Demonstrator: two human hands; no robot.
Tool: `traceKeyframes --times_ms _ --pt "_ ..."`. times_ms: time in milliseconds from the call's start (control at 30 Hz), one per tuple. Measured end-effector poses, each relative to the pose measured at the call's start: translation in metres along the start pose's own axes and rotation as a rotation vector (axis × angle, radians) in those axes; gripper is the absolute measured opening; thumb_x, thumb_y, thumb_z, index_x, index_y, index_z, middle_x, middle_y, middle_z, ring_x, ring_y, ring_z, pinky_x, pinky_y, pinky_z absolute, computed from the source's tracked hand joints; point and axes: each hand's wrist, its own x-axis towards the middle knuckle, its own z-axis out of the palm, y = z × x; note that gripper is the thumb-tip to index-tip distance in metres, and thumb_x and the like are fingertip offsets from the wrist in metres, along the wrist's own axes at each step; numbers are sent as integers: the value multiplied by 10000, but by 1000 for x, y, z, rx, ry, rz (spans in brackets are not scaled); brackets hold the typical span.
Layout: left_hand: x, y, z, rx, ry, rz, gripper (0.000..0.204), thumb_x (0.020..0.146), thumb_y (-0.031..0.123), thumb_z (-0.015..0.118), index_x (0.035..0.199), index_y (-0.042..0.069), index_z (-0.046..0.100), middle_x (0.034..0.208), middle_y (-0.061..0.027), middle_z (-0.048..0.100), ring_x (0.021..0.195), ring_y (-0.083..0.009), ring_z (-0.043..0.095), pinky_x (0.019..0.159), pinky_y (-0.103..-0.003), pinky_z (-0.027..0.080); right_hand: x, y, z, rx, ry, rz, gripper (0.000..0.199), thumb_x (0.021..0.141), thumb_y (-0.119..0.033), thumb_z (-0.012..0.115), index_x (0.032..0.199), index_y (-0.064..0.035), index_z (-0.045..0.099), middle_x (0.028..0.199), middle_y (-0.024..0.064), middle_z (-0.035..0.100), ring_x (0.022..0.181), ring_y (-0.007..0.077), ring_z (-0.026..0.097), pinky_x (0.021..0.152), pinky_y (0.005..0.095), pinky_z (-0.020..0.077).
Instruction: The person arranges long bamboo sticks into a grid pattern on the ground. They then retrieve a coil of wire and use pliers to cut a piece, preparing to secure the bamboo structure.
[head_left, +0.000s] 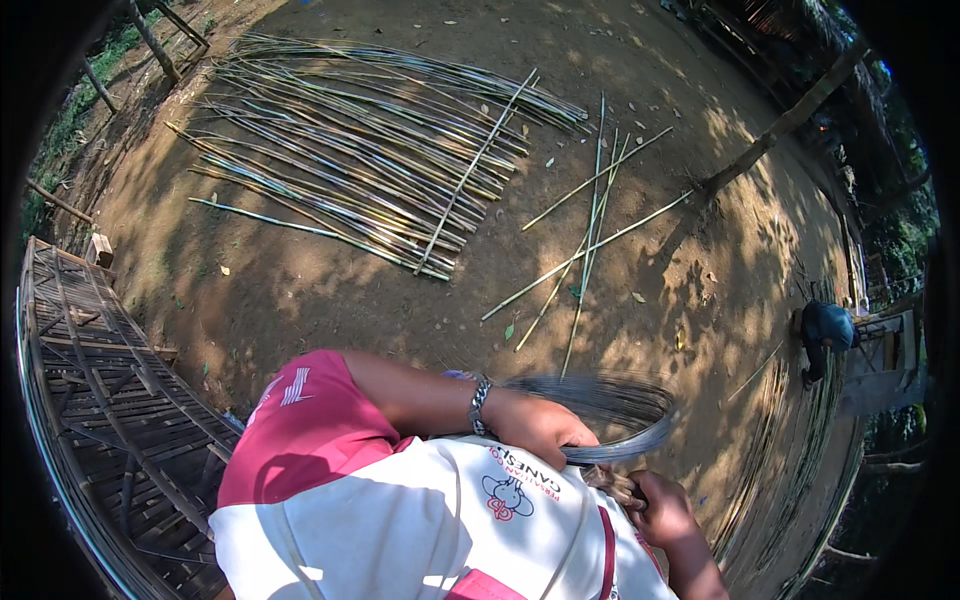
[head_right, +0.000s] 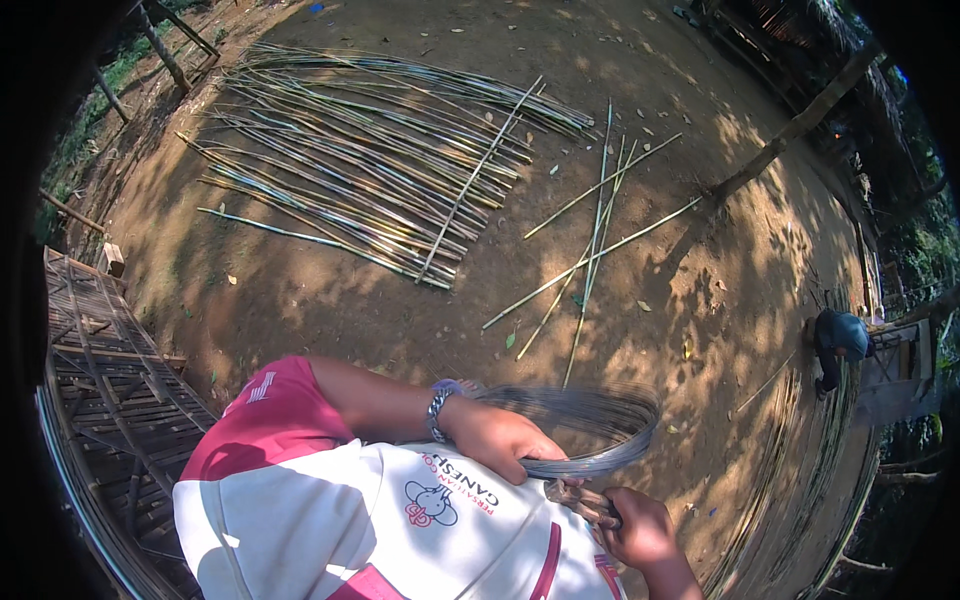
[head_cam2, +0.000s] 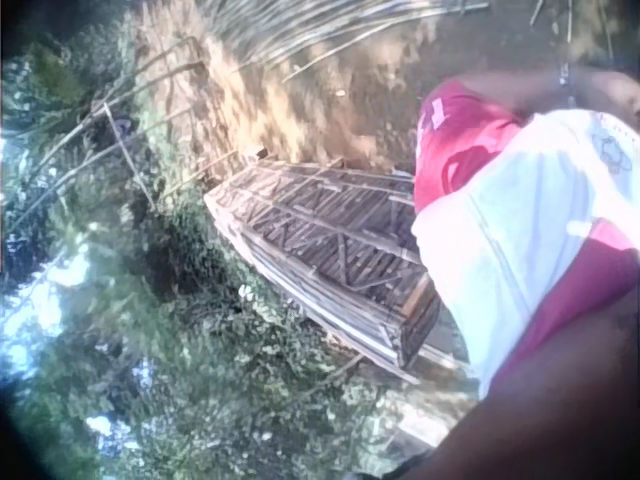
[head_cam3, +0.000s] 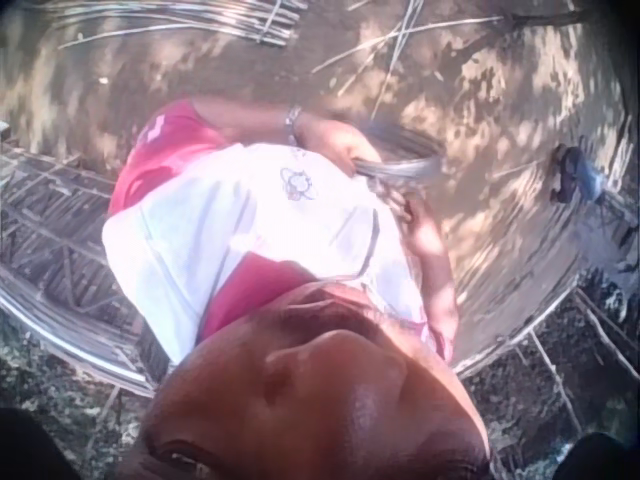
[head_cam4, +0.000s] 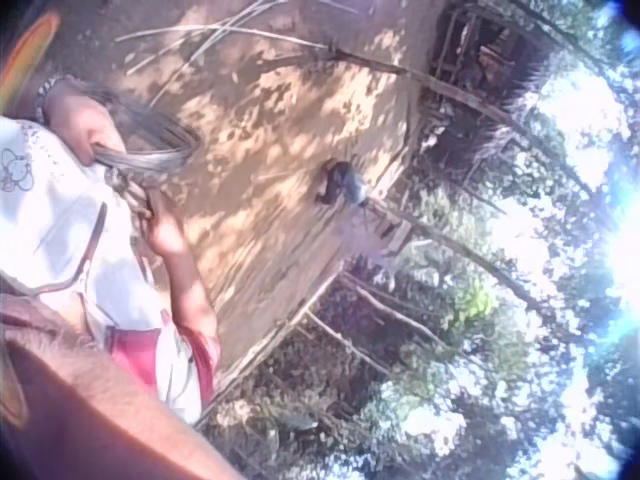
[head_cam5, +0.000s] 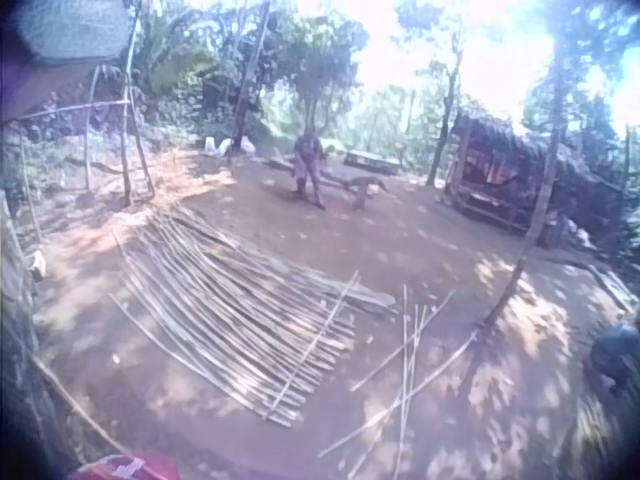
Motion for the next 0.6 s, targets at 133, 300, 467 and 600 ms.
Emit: traceKeyframes --times_ms 133,300,467,600 --pt "48 7 25 2 22 -60 644 745 41 550 1386 19 501 1202 -139 646 1089 -166 590 951 -316 436 -38 58 -8 197 -166 22 334 770 -22 672 1103 -32 648 962 169 686 875 347 674 758 388 540" --pt "106 -12 65 -256 209 -11 541 787 34 572 1324 -22 543 1157 -59 647 1004 -93 572 832 -260 458 -76 112 -21 327 -291 -5 457 779 17 634 1227 -76 636 1101 168 680 954 299 688 815 365 538" --pt "143 -23 102 -590 357 59 540 789 12 561 1324 -48 534 1320 -111 593 1145 -113 574 812 -241 500 -101 163 -14 390 -184 -226 507 741 31 631 1243 -41 608 942 158 646 799 292 645 737 340 517" --pt "152 -20 123 -655 508 63 541 791 3 547 1329 -51 522 1357 -160 569 1226 -161 566 813 -245 522 -93 191 -7 365 -86 -385 334 723 50 652 1046 -28 622 938 158 636 931 275 639 798 355 505"
